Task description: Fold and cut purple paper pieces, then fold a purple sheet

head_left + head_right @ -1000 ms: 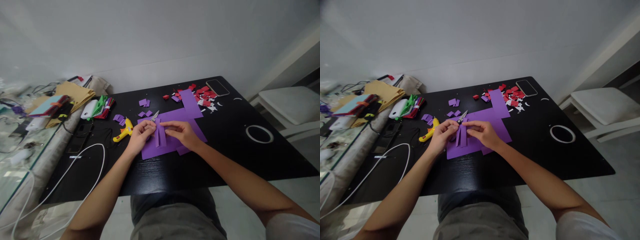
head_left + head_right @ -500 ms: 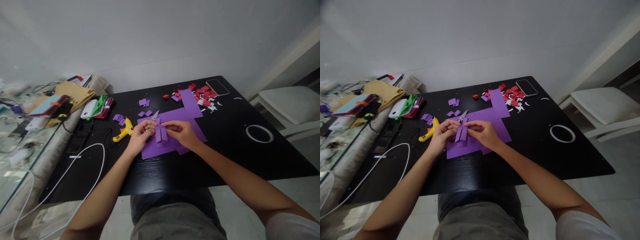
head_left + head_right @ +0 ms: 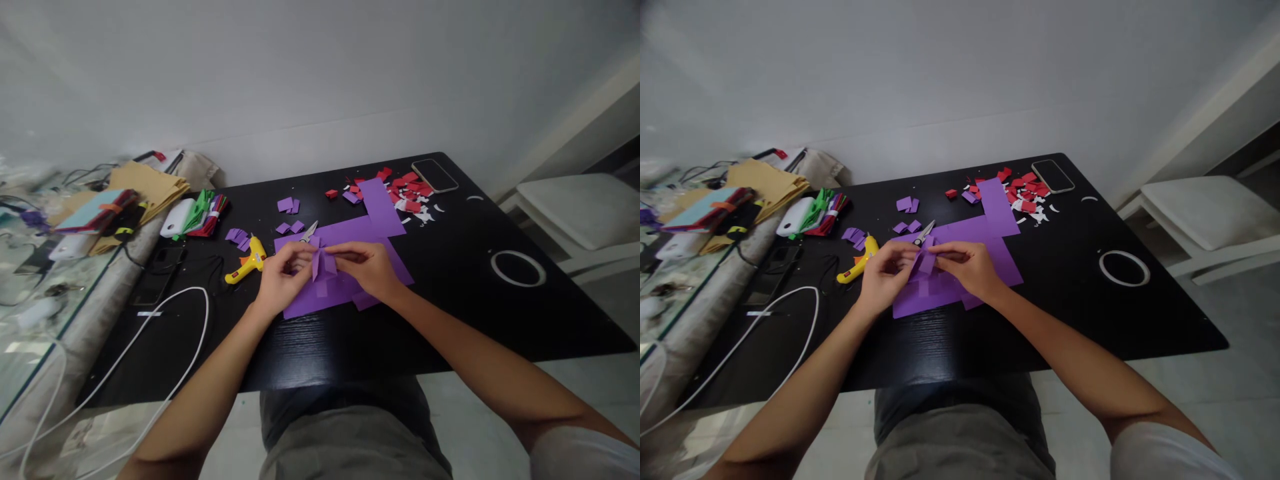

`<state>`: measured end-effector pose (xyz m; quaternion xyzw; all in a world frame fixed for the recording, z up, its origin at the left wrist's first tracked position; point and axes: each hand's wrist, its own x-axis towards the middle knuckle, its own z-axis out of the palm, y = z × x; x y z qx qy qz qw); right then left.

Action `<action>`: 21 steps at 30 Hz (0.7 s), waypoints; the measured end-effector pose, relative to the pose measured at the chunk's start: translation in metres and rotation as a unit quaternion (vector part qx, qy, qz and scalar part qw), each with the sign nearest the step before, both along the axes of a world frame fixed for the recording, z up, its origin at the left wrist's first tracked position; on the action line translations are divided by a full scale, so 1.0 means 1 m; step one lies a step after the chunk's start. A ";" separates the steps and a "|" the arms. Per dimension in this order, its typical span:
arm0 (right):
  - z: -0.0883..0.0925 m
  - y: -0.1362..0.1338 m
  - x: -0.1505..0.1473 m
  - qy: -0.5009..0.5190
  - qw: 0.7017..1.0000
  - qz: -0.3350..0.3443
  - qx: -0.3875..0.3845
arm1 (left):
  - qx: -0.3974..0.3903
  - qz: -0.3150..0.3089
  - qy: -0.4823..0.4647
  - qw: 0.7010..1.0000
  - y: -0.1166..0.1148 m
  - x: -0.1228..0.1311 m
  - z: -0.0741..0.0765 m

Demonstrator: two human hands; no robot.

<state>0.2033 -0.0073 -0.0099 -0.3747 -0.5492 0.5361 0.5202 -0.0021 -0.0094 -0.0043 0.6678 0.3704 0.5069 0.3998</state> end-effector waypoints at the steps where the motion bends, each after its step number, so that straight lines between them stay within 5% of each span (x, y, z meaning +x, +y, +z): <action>1: 0.000 0.000 0.000 -0.004 1.000 -0.003 0.004 | 0.007 0.005 0.003 1.000 0.000 0.000 0.000; 9: 0.001 -0.002 -0.004 -0.027 0.997 -0.067 0.008 | -0.003 0.040 0.003 0.999 0.001 0.004 0.001; 21: 0.001 -0.010 -0.011 0.001 0.998 -0.056 -0.027 | -0.032 0.082 -0.035 0.996 -0.003 0.013 -0.004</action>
